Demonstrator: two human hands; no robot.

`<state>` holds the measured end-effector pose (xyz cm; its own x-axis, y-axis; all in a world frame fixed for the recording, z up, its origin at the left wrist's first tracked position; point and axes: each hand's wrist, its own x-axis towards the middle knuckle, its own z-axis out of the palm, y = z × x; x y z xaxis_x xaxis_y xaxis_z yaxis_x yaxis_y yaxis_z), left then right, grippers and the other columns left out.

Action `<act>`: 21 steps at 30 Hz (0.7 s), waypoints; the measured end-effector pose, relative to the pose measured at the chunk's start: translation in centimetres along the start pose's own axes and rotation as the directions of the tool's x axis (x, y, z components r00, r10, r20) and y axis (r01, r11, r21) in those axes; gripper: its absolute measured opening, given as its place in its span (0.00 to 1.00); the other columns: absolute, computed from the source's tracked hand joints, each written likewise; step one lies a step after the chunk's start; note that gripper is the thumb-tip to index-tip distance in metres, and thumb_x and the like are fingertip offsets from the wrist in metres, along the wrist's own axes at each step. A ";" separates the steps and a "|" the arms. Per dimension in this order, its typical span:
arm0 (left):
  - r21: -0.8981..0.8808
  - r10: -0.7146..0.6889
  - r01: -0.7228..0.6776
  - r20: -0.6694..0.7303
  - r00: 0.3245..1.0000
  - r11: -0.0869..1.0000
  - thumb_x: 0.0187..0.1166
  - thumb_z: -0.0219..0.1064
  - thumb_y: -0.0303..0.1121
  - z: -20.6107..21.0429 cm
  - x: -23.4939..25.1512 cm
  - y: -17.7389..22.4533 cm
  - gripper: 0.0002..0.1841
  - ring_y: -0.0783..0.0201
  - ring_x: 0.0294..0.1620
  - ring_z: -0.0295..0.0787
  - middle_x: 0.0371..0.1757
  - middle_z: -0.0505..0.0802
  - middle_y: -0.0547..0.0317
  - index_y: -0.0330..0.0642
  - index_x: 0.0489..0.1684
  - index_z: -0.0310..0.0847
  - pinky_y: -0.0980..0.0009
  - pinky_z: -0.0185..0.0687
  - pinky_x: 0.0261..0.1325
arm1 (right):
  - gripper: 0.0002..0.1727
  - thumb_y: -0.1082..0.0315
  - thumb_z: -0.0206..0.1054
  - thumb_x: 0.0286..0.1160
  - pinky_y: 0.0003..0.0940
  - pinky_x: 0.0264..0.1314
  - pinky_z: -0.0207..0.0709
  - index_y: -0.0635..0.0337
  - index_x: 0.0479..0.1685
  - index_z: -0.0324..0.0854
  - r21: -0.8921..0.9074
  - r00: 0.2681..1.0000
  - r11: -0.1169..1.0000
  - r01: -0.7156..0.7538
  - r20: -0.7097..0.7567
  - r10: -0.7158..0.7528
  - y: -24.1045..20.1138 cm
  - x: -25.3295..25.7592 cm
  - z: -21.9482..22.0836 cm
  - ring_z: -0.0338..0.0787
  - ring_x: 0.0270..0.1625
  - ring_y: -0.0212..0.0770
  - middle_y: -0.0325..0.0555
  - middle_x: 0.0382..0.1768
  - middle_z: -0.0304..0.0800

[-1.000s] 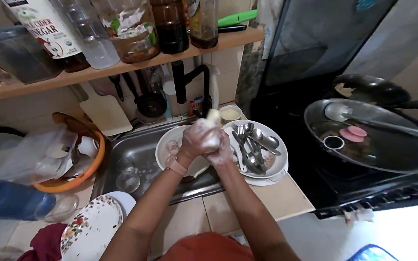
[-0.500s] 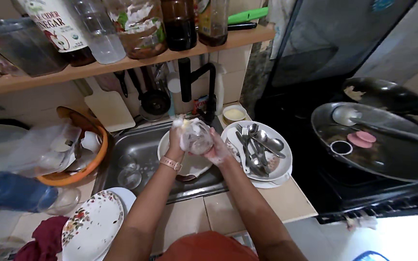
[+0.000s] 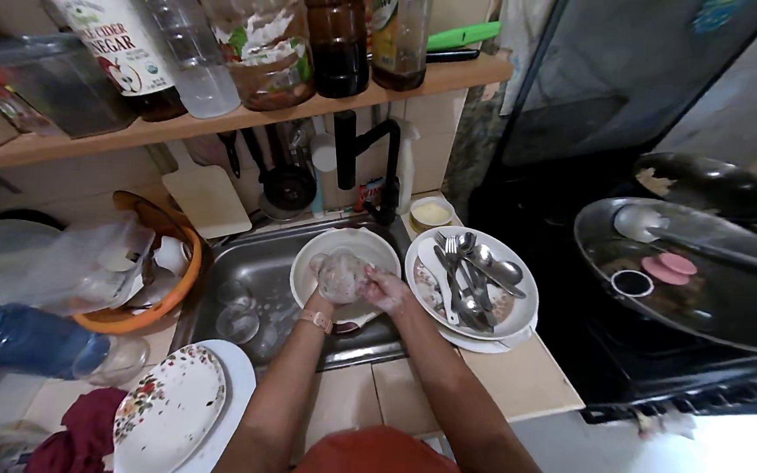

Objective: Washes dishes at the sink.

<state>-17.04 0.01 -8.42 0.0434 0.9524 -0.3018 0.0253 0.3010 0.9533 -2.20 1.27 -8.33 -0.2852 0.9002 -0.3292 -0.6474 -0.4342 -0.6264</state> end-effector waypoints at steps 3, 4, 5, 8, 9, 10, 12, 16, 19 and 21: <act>-0.119 0.046 -0.040 0.046 0.998 0.992 0.92 0.45 0.21 0.0 0.8 0.1 0.17 0.69 0.53 0.83 0.58 0.85 0.47 0.28 0.74 0.69 0.75 0.80 0.58 | 0.11 0.70 0.42 0.94 0.29 0.39 0.88 0.56 0.51 0.72 0.089 0.998 0.996 0.026 0.054 -0.031 0.9 0.7 -0.3 0.91 0.31 0.34 0.40 0.30 0.90; -0.351 0.018 0.001 0.051 0.999 0.936 0.94 0.35 0.25 0.2 1.5 0.2 0.17 0.70 0.43 0.83 0.46 0.85 0.53 0.32 0.66 0.70 0.76 0.81 0.48 | 0.12 0.69 0.42 0.94 0.29 0.40 0.88 0.57 0.51 0.72 0.119 0.998 0.992 0.041 0.037 -0.046 1.2 1.0 0.0 0.91 0.32 0.34 0.40 0.31 0.90; -0.571 -0.053 0.069 0.045 0.998 0.818 0.96 0.28 0.38 0.5 2.6 0.2 0.23 0.68 0.35 0.85 0.36 0.86 0.56 0.39 0.57 0.71 0.73 0.84 0.38 | 0.12 0.68 0.42 0.95 0.28 0.40 0.87 0.57 0.51 0.72 0.144 0.998 0.988 0.061 -0.005 -0.061 1.2 1.0 0.6 0.91 0.32 0.34 0.41 0.32 0.89; -0.771 -0.120 0.043 -0.044 0.992 0.636 0.95 0.35 0.47 0.8 4.7 0.3 0.21 0.59 0.34 0.87 0.35 0.87 0.54 0.45 0.55 0.72 0.61 0.87 0.37 | 0.11 0.70 0.43 0.93 0.31 0.45 0.87 0.60 0.57 0.70 0.207 0.987 0.969 0.138 -0.113 -0.116 1.4 1.3 2.1 0.90 0.38 0.36 0.44 0.39 0.88; -0.759 -0.103 -0.016 -0.109 0.989 0.651 0.95 0.37 0.44 1.2 4.7 0.5 0.19 0.59 0.35 0.87 0.38 0.87 0.52 0.43 0.58 0.71 0.61 0.87 0.38 | 0.11 0.71 0.44 0.92 0.32 0.46 0.87 0.61 0.58 0.70 0.220 0.981 0.962 0.163 -0.140 -0.134 1.5 1.5 2.4 0.91 0.38 0.37 0.45 0.40 0.89; -0.727 -0.079 -0.080 -0.182 0.980 0.682 0.95 0.38 0.42 1.6 4.5 0.7 0.18 0.59 0.37 0.87 0.40 0.86 0.51 0.42 0.61 0.70 0.61 0.86 0.40 | 0.11 0.72 0.44 0.92 0.32 0.47 0.87 0.62 0.60 0.70 0.223 0.977 0.958 0.182 -0.153 -0.150 1.7 1.6 2.6 0.91 0.40 0.37 0.46 0.43 0.89; -0.596 0.009 -0.222 -0.339 0.941 0.772 0.96 0.38 0.36 2.6 3.8 0.5 0.16 0.60 0.42 0.84 0.46 0.83 0.49 0.38 0.66 0.67 0.62 0.84 0.46 | 0.13 0.72 0.44 0.92 0.33 0.49 0.86 0.64 0.65 0.70 0.204 0.970 0.957 0.206 -0.170 -0.172 2.0 1.6 3.3 0.90 0.42 0.38 0.48 0.47 0.87; -0.178 0.270 -0.367 -0.413 0.870 0.913 0.94 0.40 0.28 4.3 1.8 -1.2 0.26 0.54 0.70 0.76 0.75 0.73 0.31 0.30 0.89 0.42 0.61 0.76 0.72 | 0.11 0.77 0.50 0.89 0.29 0.44 0.85 0.66 0.62 0.72 0.051 0.947 0.966 0.253 -0.215 -0.237 2.5 1.4 4.9 0.88 0.37 0.34 0.45 0.40 0.87; 0.421 0.511 -0.378 -0.267 0.817 0.825 0.83 0.55 0.20 4.8 0.4 -1.7 0.25 0.31 0.88 0.58 0.82 0.68 0.18 0.15 0.78 0.64 0.48 0.50 0.91 | 0.14 0.76 0.58 0.86 0.30 0.48 0.81 0.68 0.66 0.77 -0.259 0.937 0.950 0.177 -0.249 -0.243 2.3 0.6 5.0 0.86 0.42 0.34 0.49 0.44 0.87; 0.519 0.610 -0.447 -0.193 0.769 0.728 0.80 0.60 0.24 3.6 0.8 -2.1 0.21 0.28 0.87 0.58 0.82 0.71 0.22 0.25 0.72 0.79 0.43 0.49 0.91 | 0.17 0.73 0.58 0.87 0.35 0.54 0.82 0.70 0.70 0.74 -0.433 0.945 0.895 0.111 -0.232 -0.229 2.1 0.5 4.4 0.86 0.47 0.38 0.54 0.50 0.86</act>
<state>-13.45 -0.02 -10.73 -0.1442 0.9252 0.3511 0.5175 -0.2319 0.8237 -6.83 0.98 -6.76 0.0426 0.9425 -0.3314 -0.3051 -0.3036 -0.9026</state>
